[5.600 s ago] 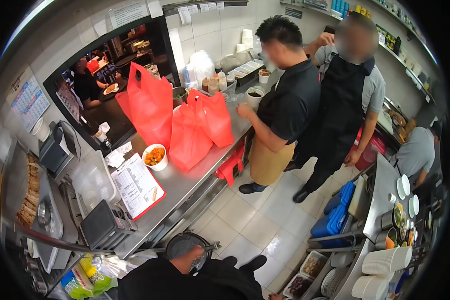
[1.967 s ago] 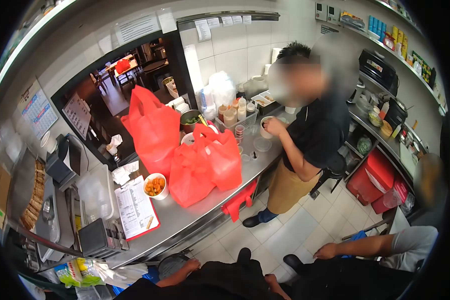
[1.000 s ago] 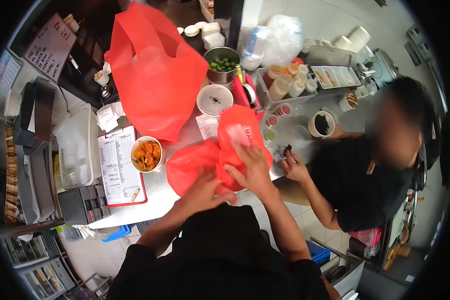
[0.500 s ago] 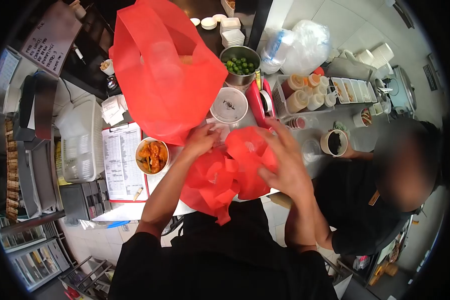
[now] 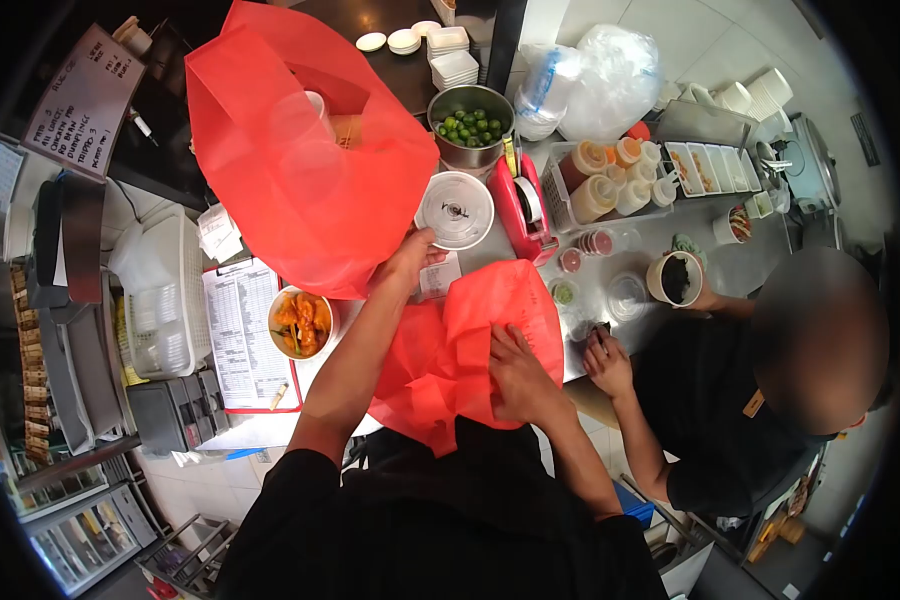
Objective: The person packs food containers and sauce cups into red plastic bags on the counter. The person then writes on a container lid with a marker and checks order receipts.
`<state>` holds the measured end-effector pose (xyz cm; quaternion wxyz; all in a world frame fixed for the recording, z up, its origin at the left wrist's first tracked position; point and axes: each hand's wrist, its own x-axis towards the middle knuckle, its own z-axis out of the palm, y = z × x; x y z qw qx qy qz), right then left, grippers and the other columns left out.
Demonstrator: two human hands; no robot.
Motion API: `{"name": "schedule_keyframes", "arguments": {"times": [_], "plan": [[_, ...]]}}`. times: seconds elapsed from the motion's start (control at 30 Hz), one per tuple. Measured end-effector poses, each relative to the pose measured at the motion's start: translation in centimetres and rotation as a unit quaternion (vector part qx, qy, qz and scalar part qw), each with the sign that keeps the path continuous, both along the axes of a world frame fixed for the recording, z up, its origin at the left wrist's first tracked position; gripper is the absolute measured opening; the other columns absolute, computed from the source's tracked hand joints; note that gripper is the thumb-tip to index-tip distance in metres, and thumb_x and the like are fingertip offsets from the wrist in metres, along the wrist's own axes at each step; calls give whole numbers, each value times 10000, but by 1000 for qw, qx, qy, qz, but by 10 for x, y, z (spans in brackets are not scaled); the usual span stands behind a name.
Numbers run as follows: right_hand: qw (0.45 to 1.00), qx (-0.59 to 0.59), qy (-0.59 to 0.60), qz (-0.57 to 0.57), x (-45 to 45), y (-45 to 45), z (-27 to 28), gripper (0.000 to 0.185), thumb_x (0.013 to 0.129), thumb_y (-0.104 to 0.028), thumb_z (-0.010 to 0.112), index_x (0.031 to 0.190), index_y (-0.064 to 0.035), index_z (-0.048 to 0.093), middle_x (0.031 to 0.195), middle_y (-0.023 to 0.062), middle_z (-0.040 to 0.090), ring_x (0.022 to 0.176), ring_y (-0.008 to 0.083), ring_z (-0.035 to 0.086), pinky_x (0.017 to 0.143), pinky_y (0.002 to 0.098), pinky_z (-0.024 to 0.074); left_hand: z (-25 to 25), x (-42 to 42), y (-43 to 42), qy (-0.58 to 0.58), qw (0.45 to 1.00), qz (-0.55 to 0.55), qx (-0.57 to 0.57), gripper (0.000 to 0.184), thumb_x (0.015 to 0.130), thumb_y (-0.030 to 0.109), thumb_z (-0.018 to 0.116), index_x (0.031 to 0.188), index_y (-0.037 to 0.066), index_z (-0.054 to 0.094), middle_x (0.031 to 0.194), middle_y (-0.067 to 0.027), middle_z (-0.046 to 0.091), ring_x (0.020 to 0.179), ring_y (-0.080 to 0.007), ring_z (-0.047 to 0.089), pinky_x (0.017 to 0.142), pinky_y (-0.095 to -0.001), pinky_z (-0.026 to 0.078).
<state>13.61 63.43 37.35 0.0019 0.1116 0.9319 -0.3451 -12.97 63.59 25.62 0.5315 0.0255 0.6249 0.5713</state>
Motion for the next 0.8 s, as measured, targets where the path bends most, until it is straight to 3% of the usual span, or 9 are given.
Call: {"name": "schedule_keyframes", "arguments": {"times": [0.07,0.27,0.5,0.57,0.73,0.8], "plan": [[1000,-4,0,-3,1,1,-3,292,496,-24,643,760,69,560,1032,264,534,1262,431,365,1111,520,215,6,10,1,28,994,87,59,226,810,74,548,1021,37,473,966,-103,606,876,-242,632,726,-370,564],[1000,3,6,-2,1,-1,-9,358,493,-18,642,828,95,580,1082,269,533,1262,431,362,1111,510,222,12,12,-3,-19,978,95,185,171,817,23,530,987,6,545,971,-113,609,898,-224,625,801,-387,557],[1000,16,21,-3,1,-2,-11,387,489,-15,640,853,102,587,1100,258,535,1256,425,369,1108,505,229,40,25,-5,-71,968,115,213,210,817,10,524,1025,-10,550,1001,-125,614,909,-233,628,842,-407,540],[999,17,29,-6,2,-3,-14,378,493,-18,637,848,100,588,1096,258,536,1256,425,369,1108,505,229,56,32,-8,-67,966,135,208,242,805,-9,519,1041,31,484,988,-133,608,923,-265,621,869,-430,524],[1000,16,13,6,7,-1,-14,370,504,-27,627,844,112,584,1102,264,530,1260,424,362,1108,506,228,86,47,-27,-82,961,139,224,217,791,-18,522,994,25,461,990,-138,610,896,-269,632,816,-426,547],[1000,24,-2,7,8,2,-25,446,521,-38,621,945,98,586,1160,245,518,1271,410,354,1113,502,212,112,54,-45,-77,959,141,233,171,792,-21,521,946,19,459,987,-146,618,866,-272,644,772,-427,565]]}}
